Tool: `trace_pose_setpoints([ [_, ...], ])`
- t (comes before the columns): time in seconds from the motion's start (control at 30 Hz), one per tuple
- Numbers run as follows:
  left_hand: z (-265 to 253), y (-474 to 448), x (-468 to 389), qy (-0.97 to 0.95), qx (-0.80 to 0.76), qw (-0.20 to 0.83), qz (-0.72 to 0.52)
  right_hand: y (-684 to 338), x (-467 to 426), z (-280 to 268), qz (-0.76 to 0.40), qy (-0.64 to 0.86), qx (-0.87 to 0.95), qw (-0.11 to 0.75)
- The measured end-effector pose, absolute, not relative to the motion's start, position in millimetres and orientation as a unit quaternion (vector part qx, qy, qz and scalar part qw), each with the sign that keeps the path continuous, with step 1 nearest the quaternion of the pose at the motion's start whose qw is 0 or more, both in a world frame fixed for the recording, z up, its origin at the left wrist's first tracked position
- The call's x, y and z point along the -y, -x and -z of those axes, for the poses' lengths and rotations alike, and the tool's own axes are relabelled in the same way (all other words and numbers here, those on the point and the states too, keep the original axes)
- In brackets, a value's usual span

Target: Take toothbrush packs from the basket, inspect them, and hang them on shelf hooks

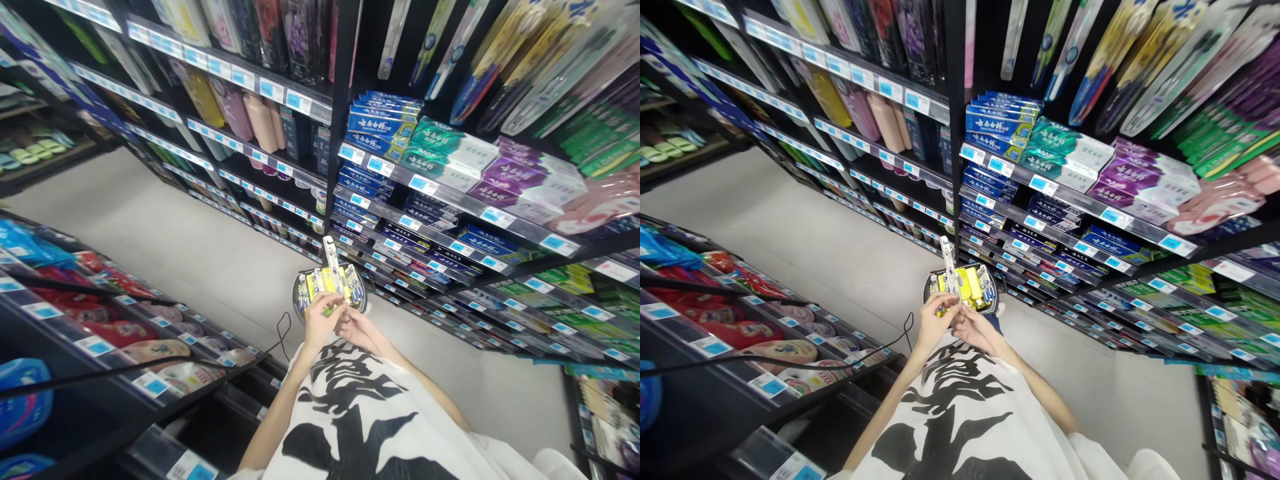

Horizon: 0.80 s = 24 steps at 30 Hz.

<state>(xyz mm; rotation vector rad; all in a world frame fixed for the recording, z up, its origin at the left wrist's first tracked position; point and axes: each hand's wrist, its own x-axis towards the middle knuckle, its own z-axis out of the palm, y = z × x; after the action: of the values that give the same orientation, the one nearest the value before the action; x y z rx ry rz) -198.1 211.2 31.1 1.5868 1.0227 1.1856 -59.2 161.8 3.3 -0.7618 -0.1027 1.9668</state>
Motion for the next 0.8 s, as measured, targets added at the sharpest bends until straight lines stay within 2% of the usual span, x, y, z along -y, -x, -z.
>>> trace_pose_setpoints([
  [0.17,-36.7,197.8,-209.2,-0.658,-0.407,0.403,-0.489,57.6,-158.2,0.8,-0.859,0.245,-0.036,0.447],
  [0.47,-33.8,199.1,-208.2,-0.656,-0.411,0.412,-0.48,60.0,-158.4,7.5,-0.863,0.219,-0.05,0.452],
  [0.67,-16.2,199.4,-209.6,-0.655,-0.419,0.423,-0.466,55.9,-162.0,23.1,-0.772,0.331,0.054,0.54],
  [0.8,-3.5,197.0,-212.0,-0.641,-0.428,0.46,-0.44,41.8,-169.1,15.2,-0.704,0.411,0.203,0.542],
])
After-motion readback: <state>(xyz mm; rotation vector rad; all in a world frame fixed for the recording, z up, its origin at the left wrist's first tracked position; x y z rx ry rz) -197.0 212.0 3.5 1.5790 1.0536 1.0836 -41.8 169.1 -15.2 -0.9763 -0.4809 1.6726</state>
